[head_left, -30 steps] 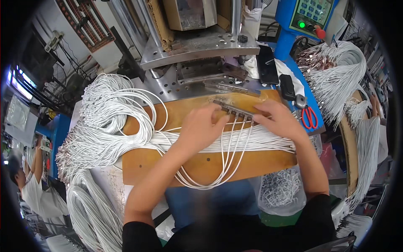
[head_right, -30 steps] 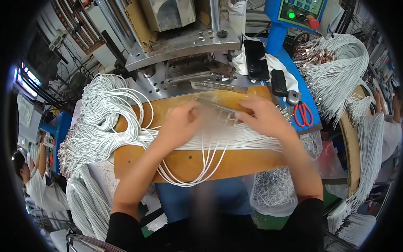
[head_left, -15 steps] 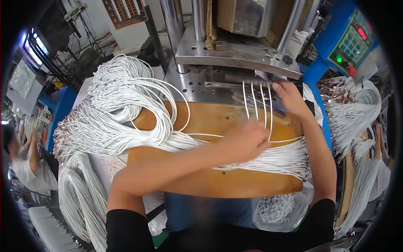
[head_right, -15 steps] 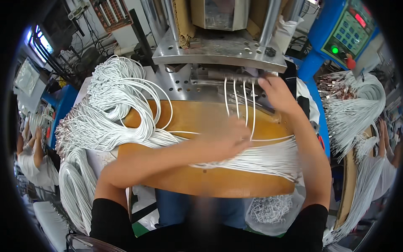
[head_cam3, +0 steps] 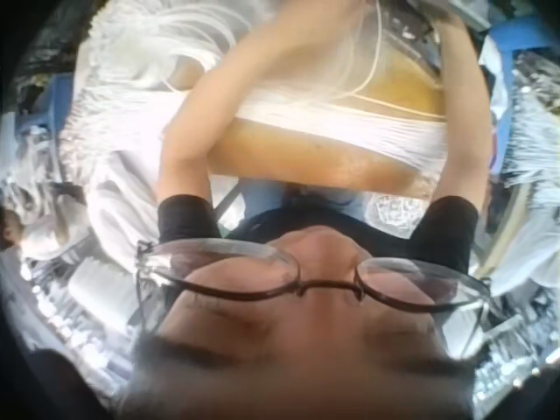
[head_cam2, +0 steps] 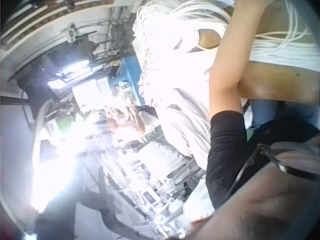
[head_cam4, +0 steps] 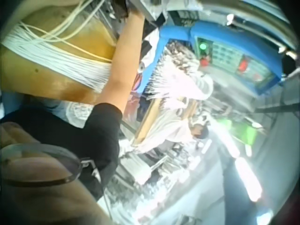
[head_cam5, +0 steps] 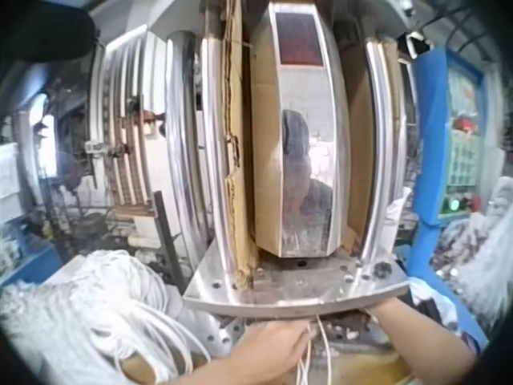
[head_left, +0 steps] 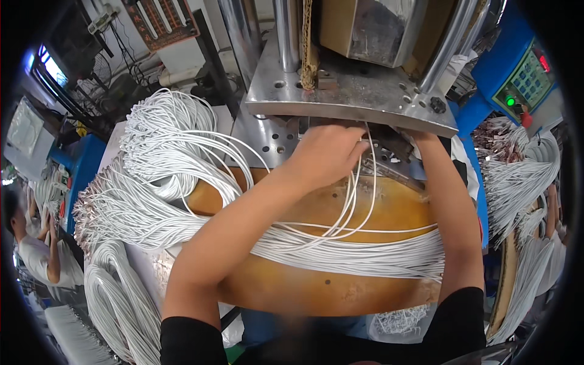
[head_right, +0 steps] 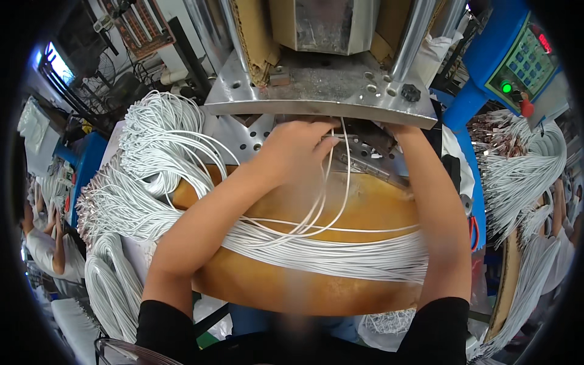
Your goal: The person inserts cable connectors into a metal fixture, places them into a molding machine to mold the ends, removes the cables, and trims excess plastic using scissors.
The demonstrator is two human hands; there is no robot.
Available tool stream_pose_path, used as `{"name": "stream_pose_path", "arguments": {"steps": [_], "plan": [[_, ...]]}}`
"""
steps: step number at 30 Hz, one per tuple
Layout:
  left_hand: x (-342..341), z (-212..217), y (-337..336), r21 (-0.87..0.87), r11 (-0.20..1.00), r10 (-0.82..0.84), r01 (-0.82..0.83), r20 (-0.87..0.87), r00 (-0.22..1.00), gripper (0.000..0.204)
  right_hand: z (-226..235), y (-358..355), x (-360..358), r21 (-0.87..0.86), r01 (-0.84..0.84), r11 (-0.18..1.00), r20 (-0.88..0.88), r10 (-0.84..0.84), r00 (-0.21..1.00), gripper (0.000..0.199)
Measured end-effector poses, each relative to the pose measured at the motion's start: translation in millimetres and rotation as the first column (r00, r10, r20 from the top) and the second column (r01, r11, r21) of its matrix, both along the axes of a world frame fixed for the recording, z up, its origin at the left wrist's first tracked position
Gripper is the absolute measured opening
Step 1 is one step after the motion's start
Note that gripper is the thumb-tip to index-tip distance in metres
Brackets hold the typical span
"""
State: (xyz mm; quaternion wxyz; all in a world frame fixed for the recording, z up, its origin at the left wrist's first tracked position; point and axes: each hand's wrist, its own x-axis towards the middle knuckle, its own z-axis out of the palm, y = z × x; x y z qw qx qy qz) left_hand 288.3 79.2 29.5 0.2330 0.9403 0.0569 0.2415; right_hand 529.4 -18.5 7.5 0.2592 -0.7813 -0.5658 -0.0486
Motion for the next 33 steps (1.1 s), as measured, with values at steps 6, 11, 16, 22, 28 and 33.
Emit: {"name": "stream_pose_path", "arguments": {"steps": [6, 11, 16, 22, 28, 33], "plan": [[7.1, -22.7, 20.9, 0.356, 0.895, 0.192, -0.268, 0.235, 0.953, 0.042, 1.6, 0.5, -53.6, -0.144, 0.058, 0.988, 0.375, 0.001, 0.927, 0.037], [9.9, -8.4, 35.8, 0.030, 0.983, 0.182, -0.179, -0.160, 0.970, 0.042, 7.8, 1.4, -75.5, -0.114, -0.219, 0.969, 0.376, 0.246, 0.894, 0.043], [19.0, -33.9, 45.2, 0.703, 0.666, 0.159, -0.249, 0.193, 0.968, 0.033, 4.3, 18.7, -80.5, -0.055, -0.118, 0.992, 0.416, 0.130, 0.900, 0.034], [19.0, -34.3, 44.2, 0.442, 0.872, 0.171, -0.210, 0.127, 0.977, 0.034, 8.5, 8.3, -81.7, -0.018, -0.143, 0.990, 0.466, 0.135, 0.874, 0.035], [15.0, -45.1, 44.4, 0.590, 0.720, 0.273, -0.365, 0.242, 0.931, 0.036, 5.9, -5.1, -79.7, -0.021, -0.070, 0.997, 0.656, 0.067, 0.752, 0.042], [9.6, -42.5, 53.5, 0.584, 0.724, 0.268, -0.367, 0.252, 0.930, 0.040, 0.5, 7.8, -78.8, -0.051, -0.053, 0.997, 0.617, 0.073, 0.783, 0.042]]}}
